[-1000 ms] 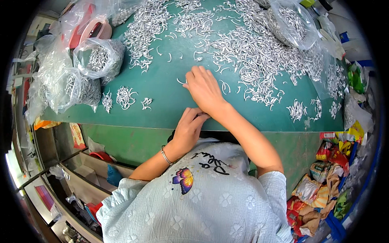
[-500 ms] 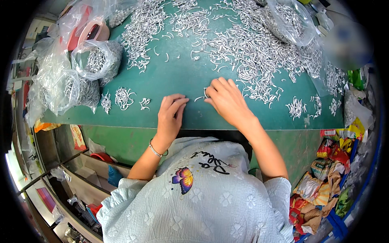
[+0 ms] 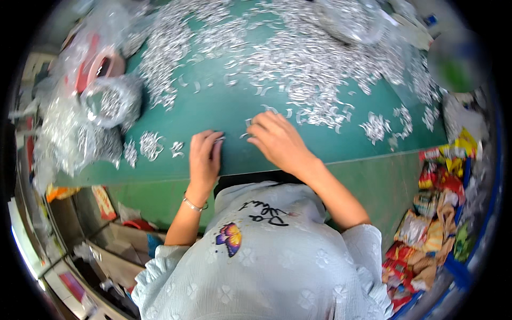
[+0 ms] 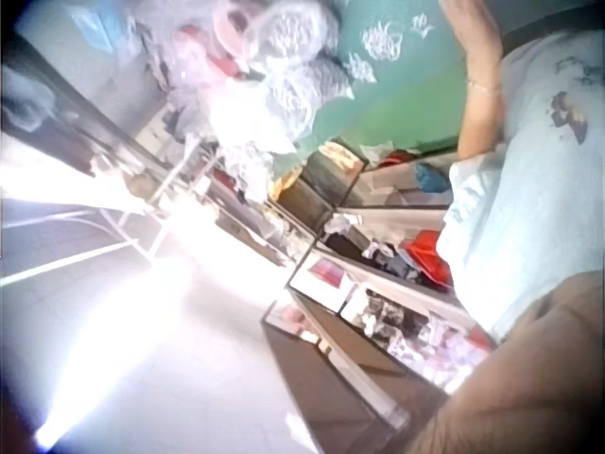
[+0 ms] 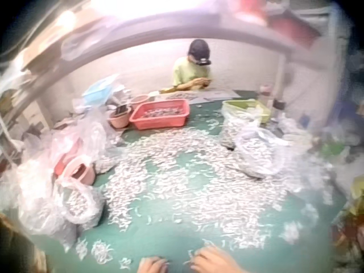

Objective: The person sorts small silver crescent-shaped pieces on a green tabletop by hand, moving them between different piles and containers.

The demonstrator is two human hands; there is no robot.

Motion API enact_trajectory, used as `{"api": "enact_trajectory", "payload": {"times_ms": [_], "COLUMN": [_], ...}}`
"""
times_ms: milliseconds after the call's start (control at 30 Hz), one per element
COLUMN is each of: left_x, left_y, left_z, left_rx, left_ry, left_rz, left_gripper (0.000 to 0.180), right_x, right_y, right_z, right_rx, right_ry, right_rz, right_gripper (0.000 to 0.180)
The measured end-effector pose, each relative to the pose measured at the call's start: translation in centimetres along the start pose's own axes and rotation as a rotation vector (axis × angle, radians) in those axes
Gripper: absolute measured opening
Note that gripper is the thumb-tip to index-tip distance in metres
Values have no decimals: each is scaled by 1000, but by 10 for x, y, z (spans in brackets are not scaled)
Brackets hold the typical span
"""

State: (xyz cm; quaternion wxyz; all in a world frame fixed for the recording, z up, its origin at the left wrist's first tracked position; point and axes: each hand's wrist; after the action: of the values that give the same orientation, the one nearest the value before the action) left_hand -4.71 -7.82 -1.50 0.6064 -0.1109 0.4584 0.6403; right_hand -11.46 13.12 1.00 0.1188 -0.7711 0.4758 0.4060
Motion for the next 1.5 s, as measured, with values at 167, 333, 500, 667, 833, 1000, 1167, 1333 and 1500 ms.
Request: {"api": "enact_trajectory", "payload": {"times_ms": [167, 333, 500, 667, 833, 1000, 1167, 1333, 1500], "left_x": [0, 19, 79, 133, 163, 217, 275, 280, 245], "left_y": [11, 49, 85, 105, 126, 170, 202, 204, 167], "left_z": [2, 40, 90, 119, 134, 163, 193, 189, 175], "left_rx": [-222, -126, 133, 264, 325, 514, 583, 626, 705], "left_ry": [-159, -347, -534, -629, -577, -591, -603, -567, -411], "left_rz": [113, 12, -153, -288, -299, -297, -359, -374, -409], "left_gripper": [25, 25, 24, 24, 22, 20, 18, 20, 27], "right_x": [-11, -35, -68, -101, -109, -116, -121, -124, -144], "right_y": [-27, -59, -99, -133, -151, -152, -167, -181, -164], "right_z": [6, 14, 58, 82, 97, 101, 110, 122, 132], "right_rx": [131, 346, 594, 713, 753, 768, 810, 823, 682], "right_ry": [150, 297, -15, -110, -120, -25, -133, -122, -226], "right_rz": [55, 322, 770, 865, 925, 984, 1012, 1038, 923], "right_gripper": [14, 12, 14, 18, 17, 17, 16, 17, 21]}}
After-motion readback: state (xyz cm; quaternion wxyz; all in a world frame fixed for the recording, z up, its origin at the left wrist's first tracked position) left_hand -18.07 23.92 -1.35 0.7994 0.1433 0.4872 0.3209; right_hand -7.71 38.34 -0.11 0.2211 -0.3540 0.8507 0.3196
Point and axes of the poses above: each hand's wrist, its own y-axis towards the middle knuckle, its own x-axis out of the palm, z = x × y, and after that the axes turned 11 degrees about x, right-handed
